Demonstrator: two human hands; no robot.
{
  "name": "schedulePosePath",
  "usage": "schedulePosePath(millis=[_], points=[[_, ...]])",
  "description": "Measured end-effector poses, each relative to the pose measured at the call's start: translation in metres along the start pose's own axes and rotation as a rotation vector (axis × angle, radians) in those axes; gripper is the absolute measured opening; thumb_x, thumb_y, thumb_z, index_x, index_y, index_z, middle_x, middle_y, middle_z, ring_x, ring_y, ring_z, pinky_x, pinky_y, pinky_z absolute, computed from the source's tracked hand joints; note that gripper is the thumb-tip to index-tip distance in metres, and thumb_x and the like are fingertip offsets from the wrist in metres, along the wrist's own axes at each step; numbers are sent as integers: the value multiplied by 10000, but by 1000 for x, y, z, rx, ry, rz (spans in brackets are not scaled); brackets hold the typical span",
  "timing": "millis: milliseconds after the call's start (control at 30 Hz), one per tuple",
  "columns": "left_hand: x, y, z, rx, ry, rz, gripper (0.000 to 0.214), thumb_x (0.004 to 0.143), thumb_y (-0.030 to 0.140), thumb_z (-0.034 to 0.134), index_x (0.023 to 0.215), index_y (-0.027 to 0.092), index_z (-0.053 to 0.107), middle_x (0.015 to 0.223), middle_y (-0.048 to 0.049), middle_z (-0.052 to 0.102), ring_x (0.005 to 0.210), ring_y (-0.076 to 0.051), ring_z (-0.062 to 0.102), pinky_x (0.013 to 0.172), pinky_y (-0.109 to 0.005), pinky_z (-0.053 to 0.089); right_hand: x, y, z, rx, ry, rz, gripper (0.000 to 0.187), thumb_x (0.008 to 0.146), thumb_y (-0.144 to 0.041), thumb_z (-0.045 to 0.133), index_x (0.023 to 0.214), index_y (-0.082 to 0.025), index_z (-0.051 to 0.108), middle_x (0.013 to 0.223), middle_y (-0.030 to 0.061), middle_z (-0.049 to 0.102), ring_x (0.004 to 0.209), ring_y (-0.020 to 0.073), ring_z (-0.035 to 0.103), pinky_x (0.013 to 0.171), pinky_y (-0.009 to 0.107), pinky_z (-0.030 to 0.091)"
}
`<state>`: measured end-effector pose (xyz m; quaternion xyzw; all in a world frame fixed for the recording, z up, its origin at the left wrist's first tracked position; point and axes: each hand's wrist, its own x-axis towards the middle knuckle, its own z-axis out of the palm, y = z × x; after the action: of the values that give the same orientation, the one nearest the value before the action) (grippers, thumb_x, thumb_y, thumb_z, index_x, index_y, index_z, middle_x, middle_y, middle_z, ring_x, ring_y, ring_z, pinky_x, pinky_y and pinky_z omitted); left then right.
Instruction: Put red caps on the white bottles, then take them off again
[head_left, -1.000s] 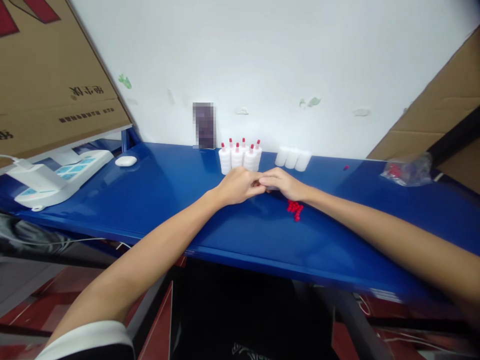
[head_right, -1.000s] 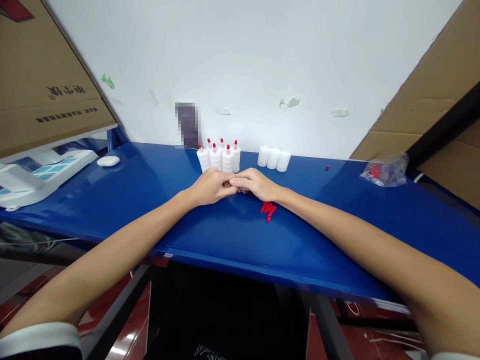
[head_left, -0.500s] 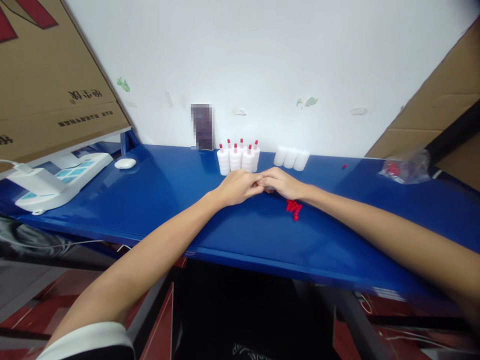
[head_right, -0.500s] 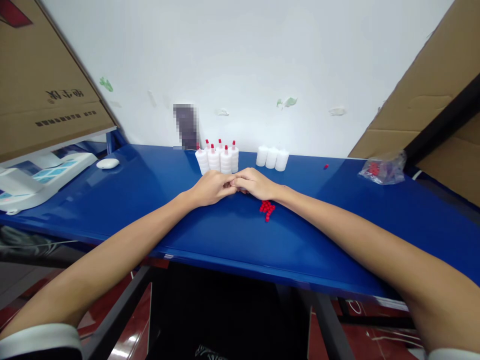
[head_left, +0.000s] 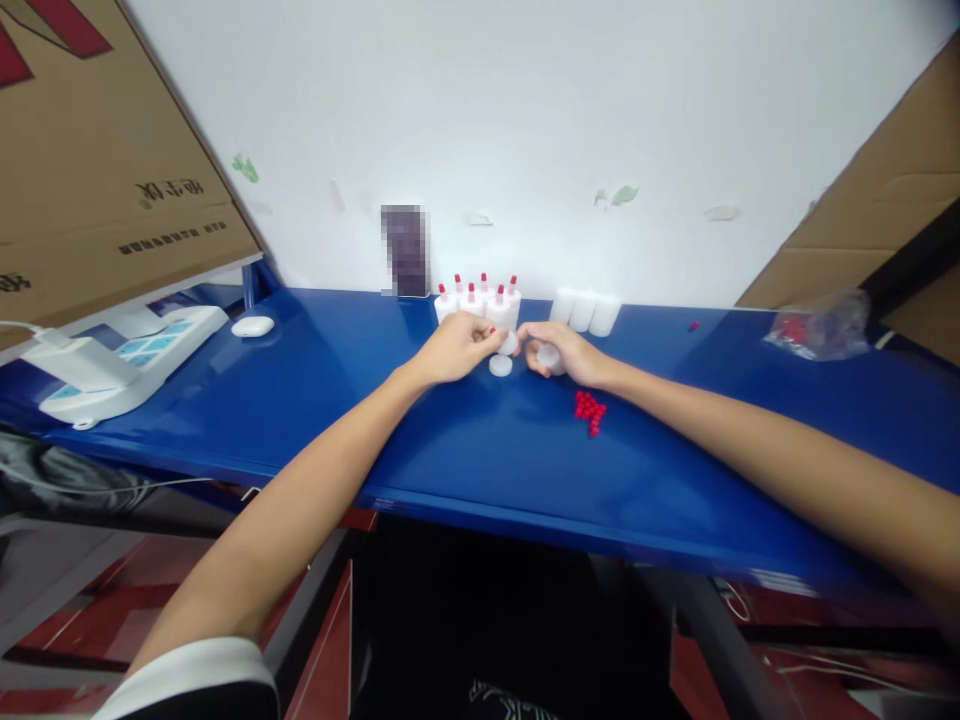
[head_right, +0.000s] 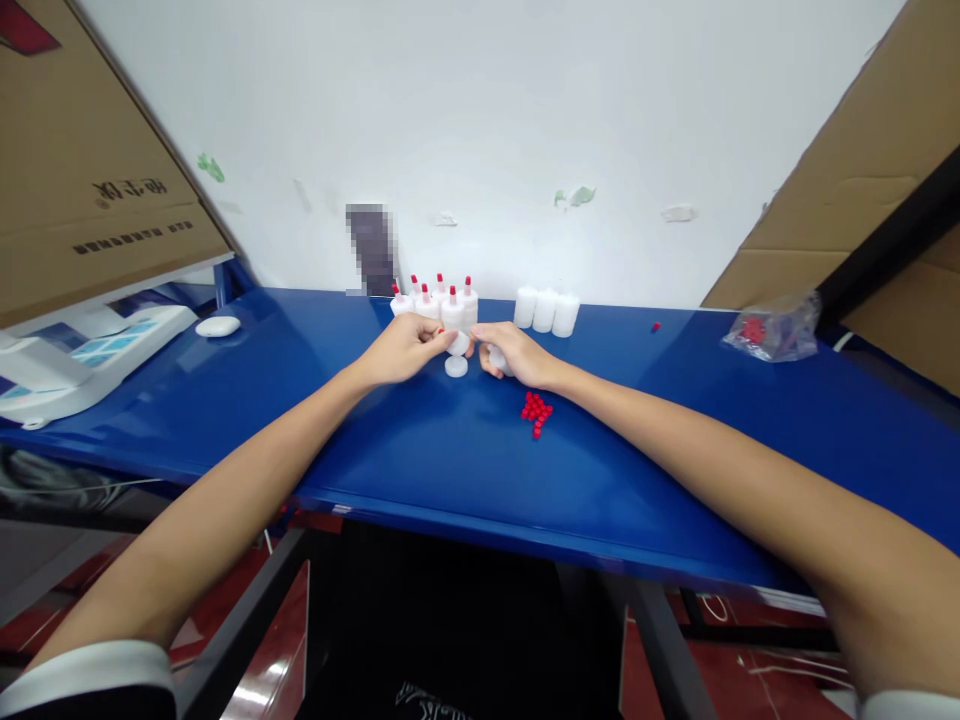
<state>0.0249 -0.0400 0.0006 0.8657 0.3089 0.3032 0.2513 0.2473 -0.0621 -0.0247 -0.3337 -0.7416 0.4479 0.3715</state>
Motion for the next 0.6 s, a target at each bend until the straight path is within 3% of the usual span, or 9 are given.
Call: schedulePosePath(millis=[267,400,500,600], points=[[0,-4,4,16,-15,6,487,946,482,500,582,200,341,565,53,301,531,-77,259,532,-252,204,-1,-4,6,48,102,19,228,1010,-427,452,932,-223,521,470,-57,548,406,116,431,449,247,314],[-1,-6,4,5,-20,13,521,957,526,516,590,198,345,563,60,282,532,-76,250,532,-248,201,-4,-6,9,-11,149,11,129,975,-340,515,905,-236,487,495,-61,545,438,117,461,478,246,354],[0,-7,7,14,-13,24,516,963,513,511,587,197,350,561,57,292,536,-79,266,534,-246,212,-4,-6,8,-39,252,-20,76,949,-298,524,912,-238,497,495,-66,540,437,122,469,497,256,383],[1,-8,11,22,4,32,507,973,492,490,584,199,349,558,52,306,538,-84,285,535,-247,224,-4,-4,8,-52,308,-24,95,930,-287,516,856,-230,527,481,-56,533,428,125,470,492,263,374]])
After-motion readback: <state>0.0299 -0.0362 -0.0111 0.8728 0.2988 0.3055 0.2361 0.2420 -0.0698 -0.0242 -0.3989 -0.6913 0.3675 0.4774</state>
